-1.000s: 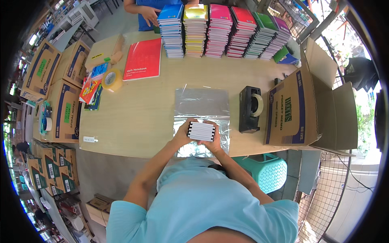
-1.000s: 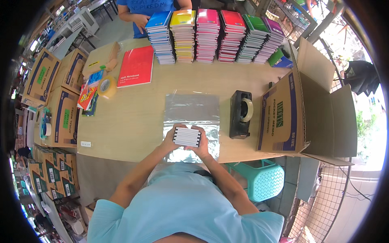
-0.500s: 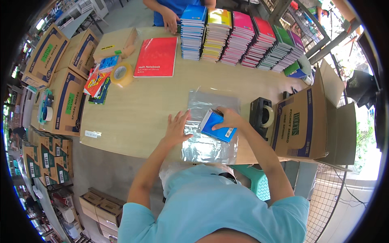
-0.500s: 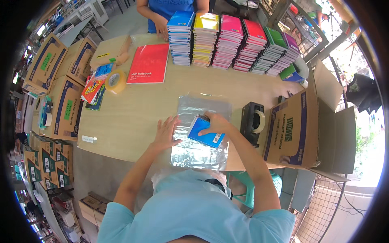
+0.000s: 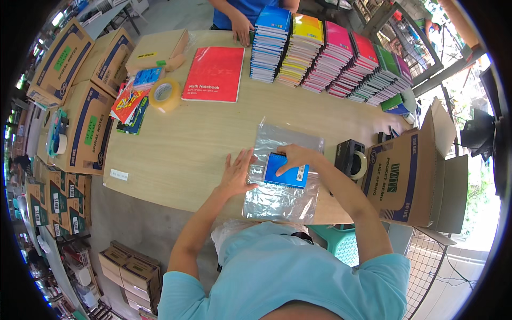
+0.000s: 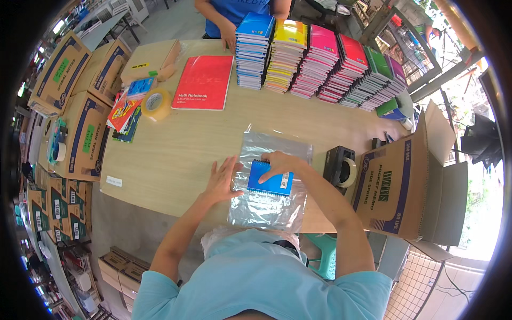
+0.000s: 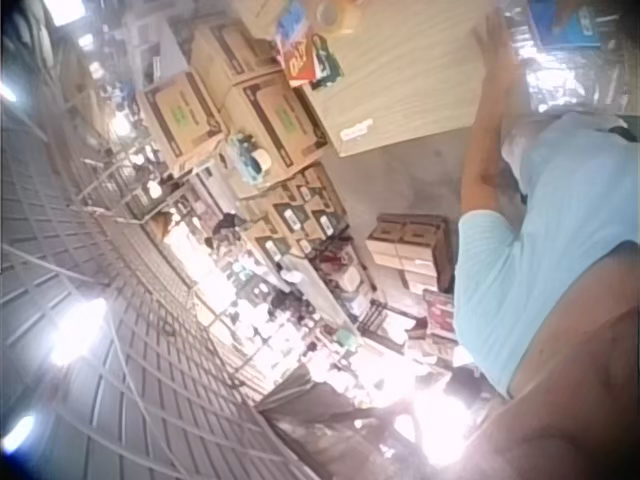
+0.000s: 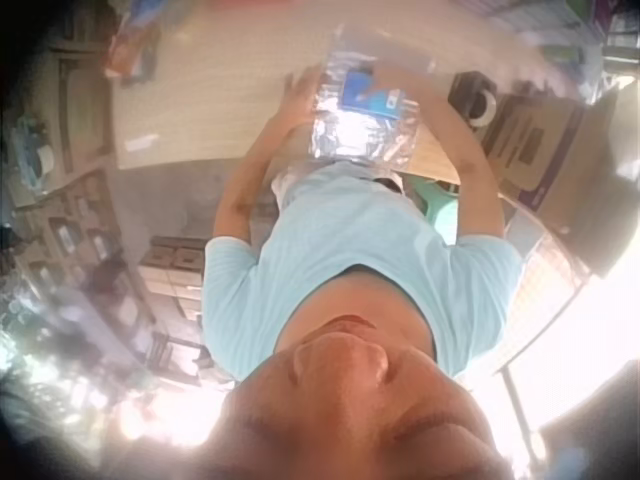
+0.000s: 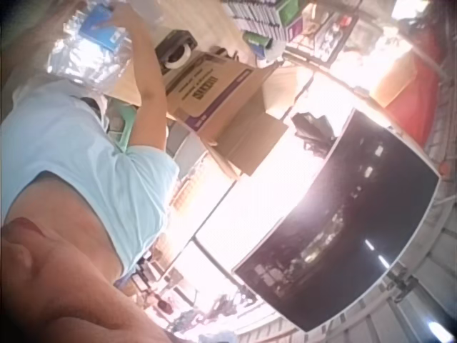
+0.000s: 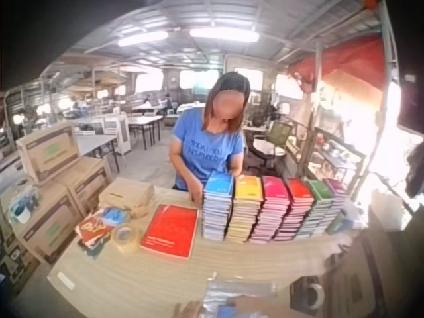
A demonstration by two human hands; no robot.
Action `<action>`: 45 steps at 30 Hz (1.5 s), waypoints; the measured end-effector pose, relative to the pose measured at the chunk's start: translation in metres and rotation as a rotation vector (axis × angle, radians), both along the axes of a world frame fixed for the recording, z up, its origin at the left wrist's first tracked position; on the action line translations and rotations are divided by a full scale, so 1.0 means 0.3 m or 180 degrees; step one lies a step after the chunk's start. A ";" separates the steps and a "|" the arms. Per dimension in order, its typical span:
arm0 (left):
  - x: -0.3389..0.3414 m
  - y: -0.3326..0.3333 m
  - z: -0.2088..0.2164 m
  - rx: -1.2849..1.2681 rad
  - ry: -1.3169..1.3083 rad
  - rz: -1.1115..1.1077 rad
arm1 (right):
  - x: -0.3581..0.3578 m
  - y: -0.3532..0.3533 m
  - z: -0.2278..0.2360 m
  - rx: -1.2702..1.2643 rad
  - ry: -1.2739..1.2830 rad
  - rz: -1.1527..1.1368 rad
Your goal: The person gathers small notebooks of various colors from a stack, places them in a clear plastic sleeve, folds the plastic, secures it with tape using a dispenser, and places the wrapped bundles into a cardboard box.
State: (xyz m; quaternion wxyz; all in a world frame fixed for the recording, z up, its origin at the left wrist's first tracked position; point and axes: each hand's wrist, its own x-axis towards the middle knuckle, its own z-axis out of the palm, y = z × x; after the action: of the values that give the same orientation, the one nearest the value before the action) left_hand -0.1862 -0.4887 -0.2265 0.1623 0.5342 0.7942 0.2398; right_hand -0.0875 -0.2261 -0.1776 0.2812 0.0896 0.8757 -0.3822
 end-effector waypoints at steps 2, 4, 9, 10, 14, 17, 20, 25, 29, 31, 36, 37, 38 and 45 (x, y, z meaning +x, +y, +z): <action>0.001 0.001 0.000 -0.0001 0.0006 -0.0037 | -0.008 -0.003 -0.029 0.0262 0.0338 0.0220; 0.005 0.002 -0.002 -0.0002 0.0088 0.0000 | -0.004 0.007 -0.049 0.0529 0.0668 0.0425; 0.024 -0.016 -0.005 0.0312 0.0152 0.0133 | 0.077 0.019 -0.027 0.1164 0.1639 0.0113; 0.044 -0.026 -0.003 0.0421 0.0241 0.0181 | 0.130 0.026 -0.028 0.1132 0.2551 -0.0356; 0.169 -0.080 -0.023 0.1471 -0.0363 0.0516 | 0.450 -0.118 0.019 0.0586 0.2091 -0.3174; 0.259 -0.053 0.011 0.1397 -0.0795 0.0505 | 0.602 -0.269 -0.090 0.0533 0.2260 -0.3079; 0.297 -0.036 0.006 0.1013 -0.0675 0.0108 | 0.634 -0.351 -0.158 0.1002 0.2443 -0.2450; 0.269 0.026 -0.069 0.0972 -0.1500 0.0896 | 0.630 -0.365 -0.227 0.0860 0.2226 -0.2855; 0.244 0.014 -0.156 0.0607 -0.1305 0.0725 | 0.601 -0.369 -0.221 0.0901 0.1871 -0.2680; 0.249 0.012 -0.174 0.0674 -0.1322 0.0751 | 0.604 -0.368 -0.222 0.0908 0.1746 -0.2695; 0.252 0.031 -0.167 0.0626 -0.1338 0.0726 | 0.611 -0.364 -0.239 0.0909 0.1512 -0.2722; 0.254 0.027 -0.170 0.0621 -0.1341 0.0746 | 0.612 -0.365 -0.238 0.0898 0.1505 -0.2705; 0.255 0.031 -0.164 0.0586 -0.1433 0.0750 | 0.611 -0.361 -0.243 0.0910 0.1544 -0.2723; 0.257 0.026 -0.155 0.0667 -0.1045 0.0717 | 0.597 -0.366 -0.239 0.0922 0.1929 -0.2692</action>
State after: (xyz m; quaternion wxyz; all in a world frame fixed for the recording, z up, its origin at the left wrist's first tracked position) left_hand -0.1091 -0.4809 -0.2731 0.2053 0.4099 0.7825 0.4213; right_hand 0.0914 -0.3361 -0.2495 -0.1777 0.3580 0.8488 -0.3462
